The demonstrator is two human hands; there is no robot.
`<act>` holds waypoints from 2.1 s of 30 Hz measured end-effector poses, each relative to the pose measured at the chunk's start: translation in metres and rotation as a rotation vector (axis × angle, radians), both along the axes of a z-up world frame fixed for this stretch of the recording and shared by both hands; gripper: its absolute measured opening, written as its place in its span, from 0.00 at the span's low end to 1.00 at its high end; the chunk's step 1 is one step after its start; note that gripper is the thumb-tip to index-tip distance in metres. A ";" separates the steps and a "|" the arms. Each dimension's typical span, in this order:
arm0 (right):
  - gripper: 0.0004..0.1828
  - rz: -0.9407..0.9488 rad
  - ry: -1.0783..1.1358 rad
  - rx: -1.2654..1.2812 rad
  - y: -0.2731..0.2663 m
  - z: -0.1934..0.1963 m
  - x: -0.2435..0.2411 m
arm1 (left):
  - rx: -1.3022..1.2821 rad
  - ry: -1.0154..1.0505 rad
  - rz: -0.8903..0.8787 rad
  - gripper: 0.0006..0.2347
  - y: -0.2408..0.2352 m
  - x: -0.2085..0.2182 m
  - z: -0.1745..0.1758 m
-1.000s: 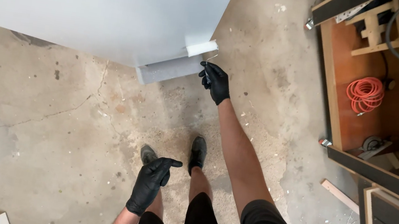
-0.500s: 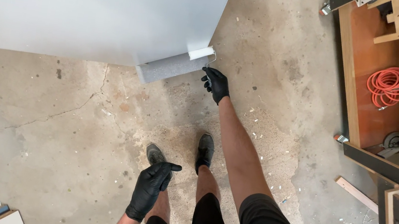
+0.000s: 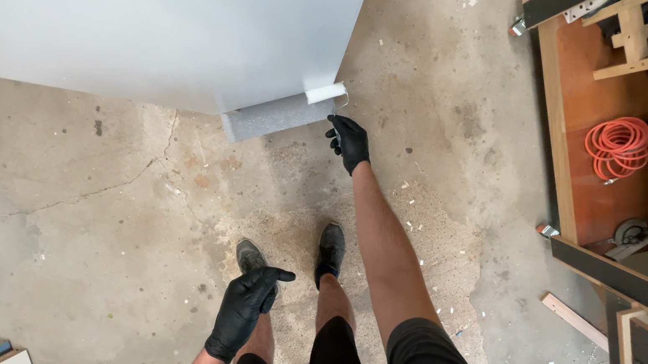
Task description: Painting a white wooden cabinet using a small foam roller
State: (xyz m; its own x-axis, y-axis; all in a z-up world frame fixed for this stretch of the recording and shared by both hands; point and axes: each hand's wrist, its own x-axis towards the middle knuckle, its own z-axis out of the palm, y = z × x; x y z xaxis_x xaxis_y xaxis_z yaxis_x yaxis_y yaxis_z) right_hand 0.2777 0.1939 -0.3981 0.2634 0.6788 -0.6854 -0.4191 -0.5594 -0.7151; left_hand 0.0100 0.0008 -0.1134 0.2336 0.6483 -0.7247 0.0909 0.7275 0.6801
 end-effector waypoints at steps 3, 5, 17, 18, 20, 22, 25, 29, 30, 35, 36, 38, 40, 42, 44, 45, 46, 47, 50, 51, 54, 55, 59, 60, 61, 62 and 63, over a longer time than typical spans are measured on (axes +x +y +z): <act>0.14 -0.005 0.010 0.028 0.000 0.042 -0.002 | 0.031 0.058 -0.062 0.17 0.005 0.005 0.017; 0.14 -0.011 -0.002 0.062 -0.004 0.072 -0.004 | 0.085 0.053 -0.099 0.17 0.005 0.005 0.025; 0.15 -0.022 -0.078 0.340 -0.007 0.251 0.005 | 0.236 -0.105 -0.036 0.16 -0.001 0.010 0.085; 0.16 -0.011 -0.080 0.364 -0.007 0.267 0.008 | 0.242 -0.122 -0.019 0.16 -0.001 0.011 0.091; 0.16 -0.004 -0.092 0.404 -0.003 0.301 0.010 | 0.259 -0.101 -0.029 0.16 0.000 0.013 0.108; 0.15 0.002 -0.100 0.445 -0.001 0.335 0.013 | 0.278 -0.075 -0.039 0.16 0.001 0.015 0.123; 0.15 0.034 -0.133 0.487 0.003 0.387 0.016 | 0.258 -0.058 -0.050 0.17 -0.001 0.016 0.132; 0.15 0.021 -0.125 0.562 0.009 0.447 0.015 | 0.232 -0.088 0.008 0.18 -0.002 0.019 0.134; 0.15 0.016 -0.124 0.588 0.010 0.461 0.015 | 0.191 -0.085 0.023 0.18 -0.001 0.021 0.138; 0.14 -0.012 -0.157 0.635 0.015 0.556 0.008 | 0.151 -0.132 0.068 0.18 0.003 0.017 0.135; 0.15 -0.018 -0.187 0.659 0.016 0.574 0.007 | 0.143 -0.147 0.100 0.18 0.005 0.016 0.135; 0.16 -0.008 -0.189 0.692 0.021 0.607 0.007 | 0.165 -0.161 0.117 0.19 0.008 0.012 0.130; 0.17 -0.007 -0.191 0.716 0.024 0.638 0.009 | 0.177 -0.173 0.126 0.19 0.010 0.009 0.131; 0.17 0.006 -0.208 0.787 0.027 0.667 0.009 | 0.239 -0.129 0.147 0.19 0.010 0.006 0.138; 0.16 -0.010 -0.210 0.824 0.033 0.694 0.009 | 0.268 -0.154 0.156 0.19 0.011 0.004 0.131; 0.16 -0.028 -0.209 0.858 0.037 0.708 0.008 | 0.295 -0.175 0.165 0.19 0.013 0.003 0.128; 0.16 -0.025 -0.210 0.864 0.039 0.723 0.008 | 0.301 -0.178 0.167 0.19 0.015 0.003 0.134; 0.14 -0.034 -0.217 0.875 0.040 0.736 0.008 | 0.306 -0.171 0.160 0.19 0.014 0.003 0.138; 0.13 -0.052 -0.193 0.920 0.051 0.768 0.007 | 0.321 -0.177 0.168 0.19 0.014 0.004 0.142; 0.14 -0.062 -0.160 0.945 0.055 0.775 0.006 | 0.322 -0.186 0.182 0.19 0.013 0.005 0.141; 0.15 -0.046 -0.185 1.069 0.071 0.784 0.015 | 0.307 -0.181 0.165 0.19 0.012 0.005 0.152; 0.15 -0.042 -0.184 1.069 0.067 0.791 0.012 | 0.307 -0.182 0.168 0.19 0.010 0.005 0.158; 0.17 -0.009 -0.221 1.154 0.055 0.804 -0.010 | 0.352 -0.203 0.205 0.18 0.006 0.002 0.172; 0.17 -0.017 -0.216 1.176 0.053 0.803 -0.017 | 0.360 -0.219 0.211 0.18 0.006 0.001 0.173; 0.17 -0.009 -0.215 1.173 0.054 0.803 -0.023 | 0.356 -0.220 0.219 0.18 0.003 0.000 0.182; 0.17 -0.007 -0.213 1.152 0.054 0.802 -0.029 | 0.368 -0.192 0.213 0.18 0.001 0.000 0.192; 0.17 -0.009 -0.211 1.129 0.054 0.800 -0.034 | 0.377 -0.162 0.204 0.18 -0.003 -0.002 0.201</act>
State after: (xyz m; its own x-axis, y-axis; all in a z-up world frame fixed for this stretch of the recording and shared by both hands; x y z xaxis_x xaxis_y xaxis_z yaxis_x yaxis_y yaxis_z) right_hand 0.2438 0.2477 0.4019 0.3088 0.8757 0.3712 -0.2316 0.4478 -0.8636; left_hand 0.0079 -0.0020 0.0872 0.1649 0.9042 -0.3940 -0.1575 0.4185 0.8945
